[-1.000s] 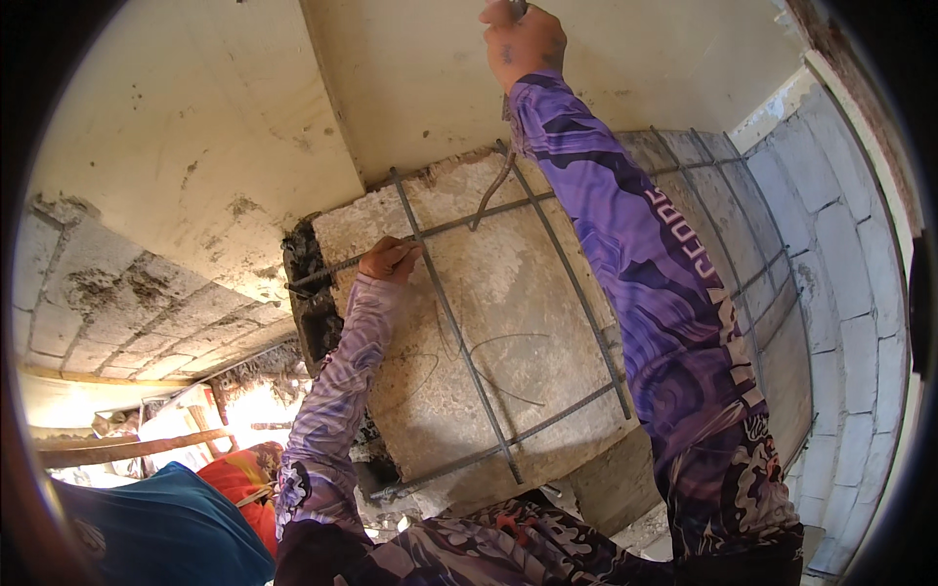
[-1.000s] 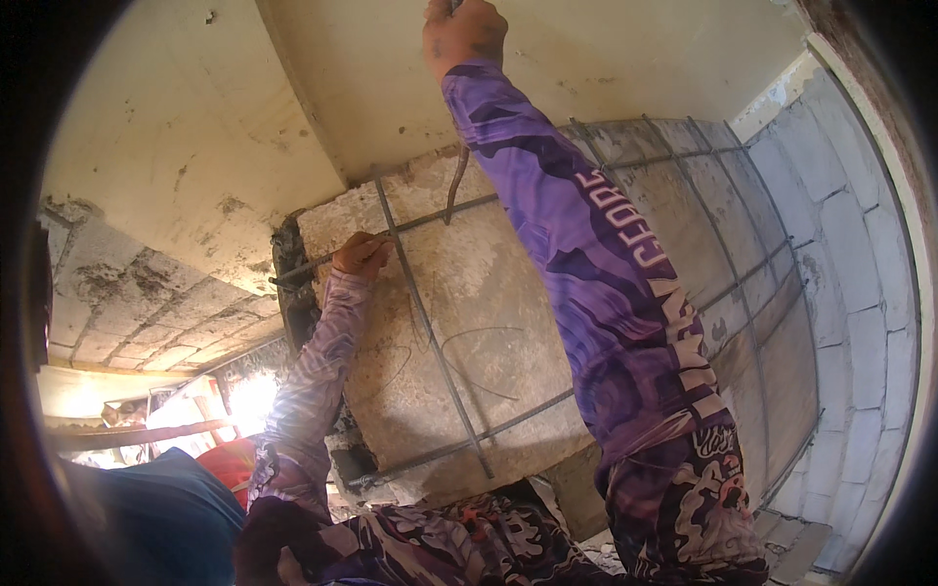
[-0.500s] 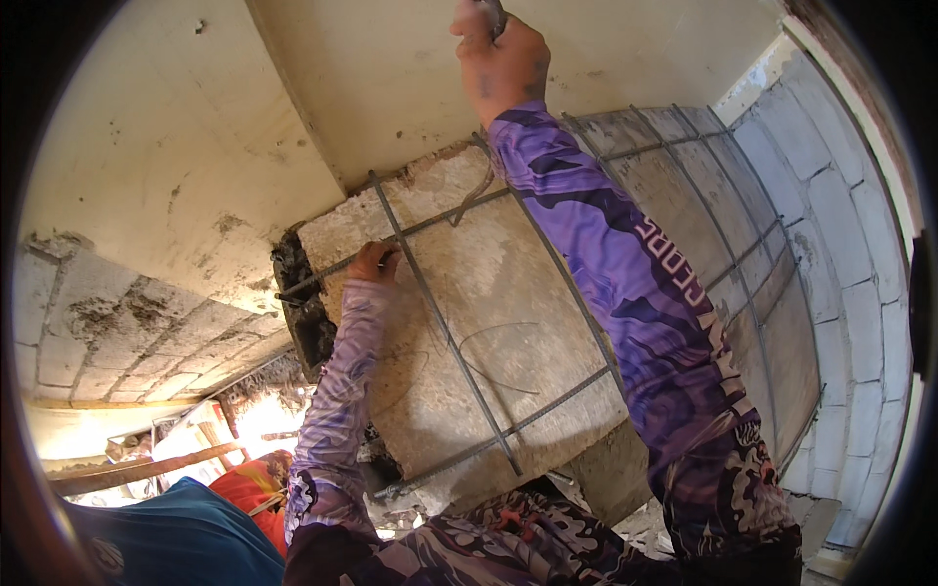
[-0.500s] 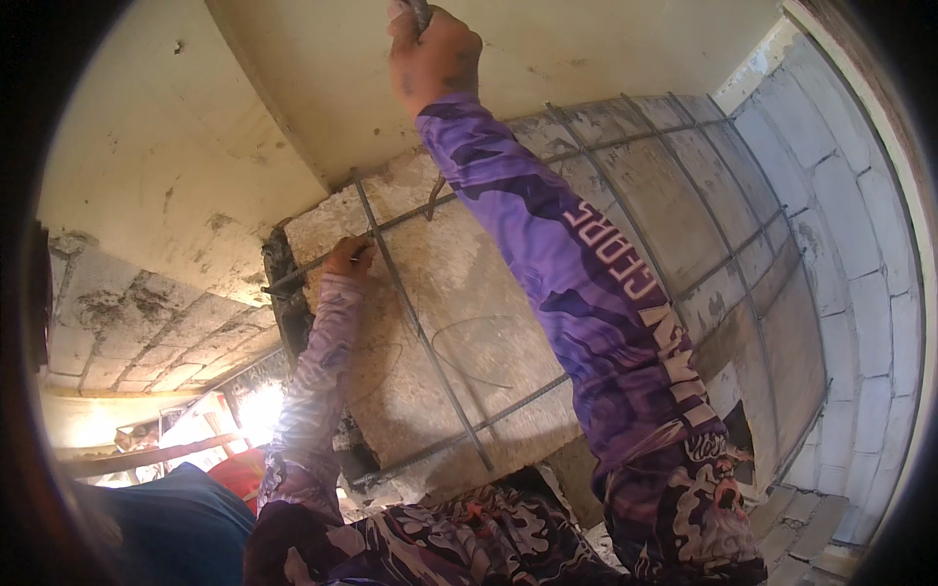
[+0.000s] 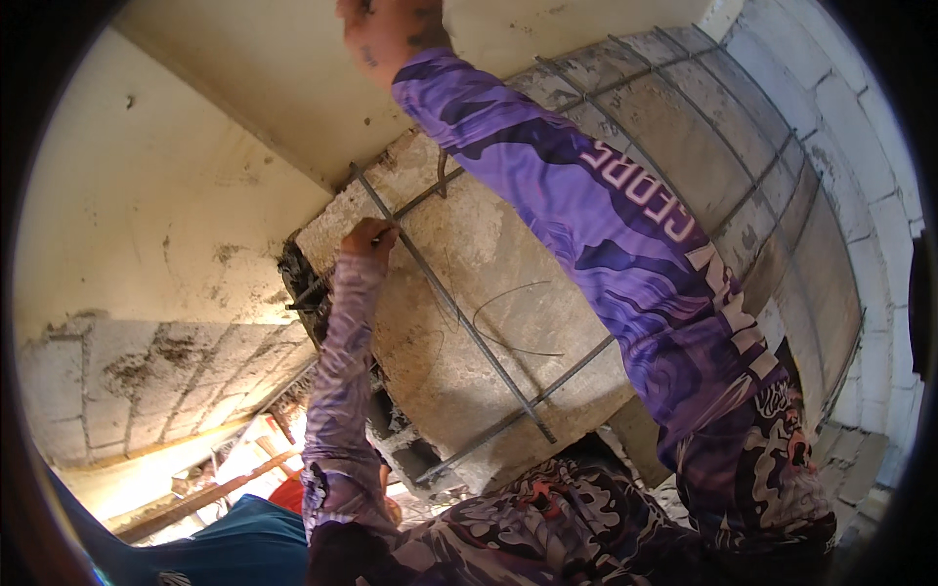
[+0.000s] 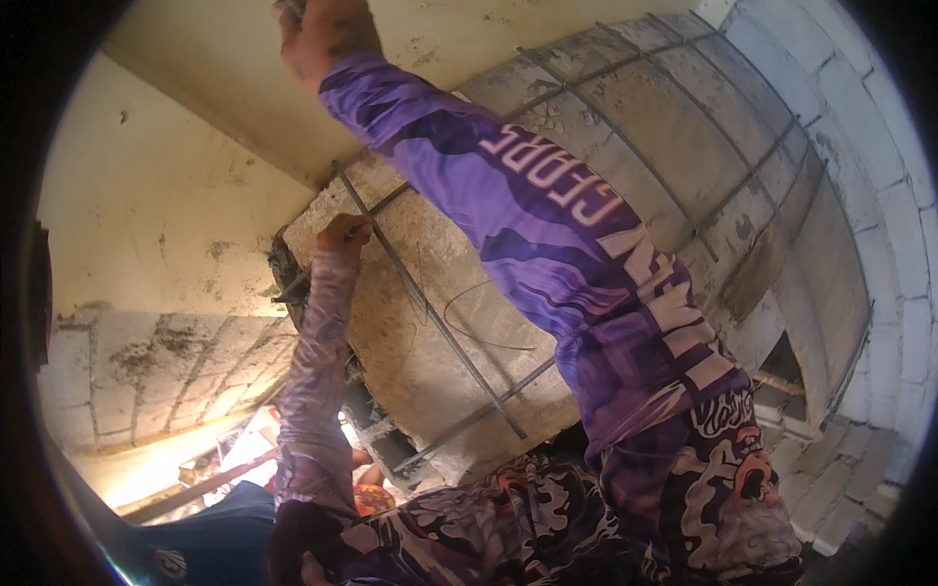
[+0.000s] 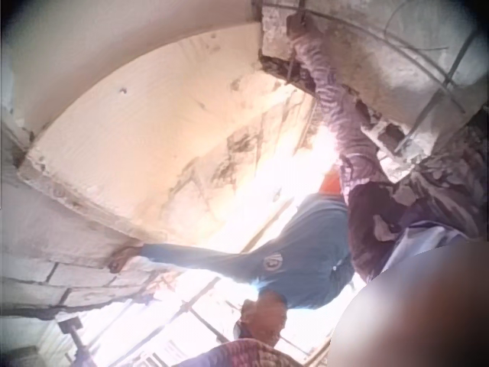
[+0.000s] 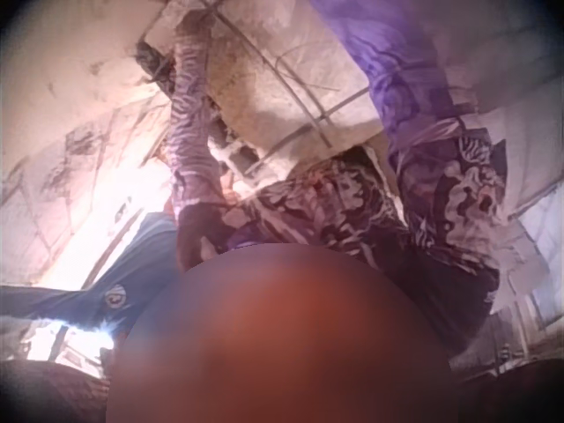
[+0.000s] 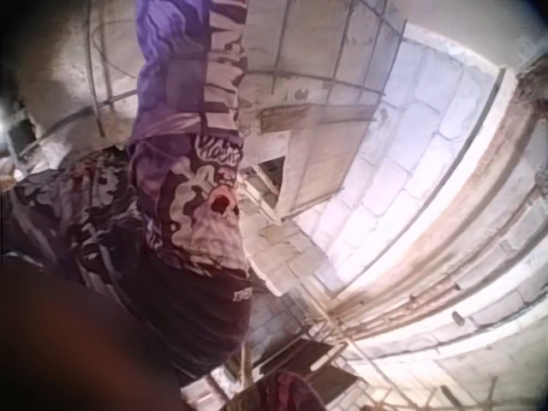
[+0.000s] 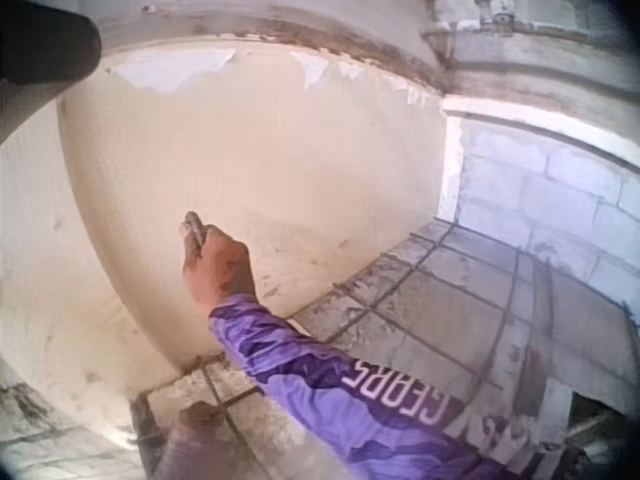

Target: The person secures a rebar grid to a concrete ceiling using a curved metal tool to bend and twist wire ties at multiple intersections. The worker repeatedly reaches upward, hooks the tool around the wire, and twists it to fasten the rebar to the ceiling structure.

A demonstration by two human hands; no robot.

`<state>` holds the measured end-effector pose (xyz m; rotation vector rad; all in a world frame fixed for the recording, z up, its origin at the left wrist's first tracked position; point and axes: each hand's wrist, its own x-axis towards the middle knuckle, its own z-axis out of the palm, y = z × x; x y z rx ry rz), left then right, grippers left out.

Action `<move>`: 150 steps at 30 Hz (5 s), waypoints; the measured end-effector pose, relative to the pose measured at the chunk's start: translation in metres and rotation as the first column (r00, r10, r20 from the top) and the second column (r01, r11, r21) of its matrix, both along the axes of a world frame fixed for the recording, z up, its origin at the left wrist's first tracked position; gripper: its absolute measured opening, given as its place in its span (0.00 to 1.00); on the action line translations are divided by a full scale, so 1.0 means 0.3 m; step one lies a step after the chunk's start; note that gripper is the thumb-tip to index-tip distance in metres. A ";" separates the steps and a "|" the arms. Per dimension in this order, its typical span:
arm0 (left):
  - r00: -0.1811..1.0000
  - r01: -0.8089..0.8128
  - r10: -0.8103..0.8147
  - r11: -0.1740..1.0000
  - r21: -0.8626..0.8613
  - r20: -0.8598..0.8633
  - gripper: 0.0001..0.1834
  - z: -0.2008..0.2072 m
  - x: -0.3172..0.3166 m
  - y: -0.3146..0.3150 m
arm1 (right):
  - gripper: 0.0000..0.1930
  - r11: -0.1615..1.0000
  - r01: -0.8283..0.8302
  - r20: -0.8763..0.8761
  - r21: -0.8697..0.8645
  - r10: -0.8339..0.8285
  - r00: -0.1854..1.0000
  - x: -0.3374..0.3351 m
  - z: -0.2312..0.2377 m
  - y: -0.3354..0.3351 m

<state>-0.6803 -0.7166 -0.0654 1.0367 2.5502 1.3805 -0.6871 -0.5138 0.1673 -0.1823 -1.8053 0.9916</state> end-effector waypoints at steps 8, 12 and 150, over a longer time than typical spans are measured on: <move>0.984 -0.060 0.076 0.993 0.103 -0.159 0.07 -0.072 0.005 0.016 | 0.18 0.774 0.540 0.048 0.332 -0.585 0.809 -0.021 0.012 -0.039; 0.990 -0.107 0.120 0.980 0.165 -0.073 0.06 -0.090 -0.031 0.022 | 0.16 0.997 0.043 -0.092 0.062 -0.037 0.995 -0.040 -0.005 -0.025; 0.987 0.156 -0.153 0.985 0.076 -0.038 0.41 -0.079 -0.122 0.033 | 0.12 0.810 -0.235 -0.327 -0.538 0.056 0.943 0.037 -0.219 0.448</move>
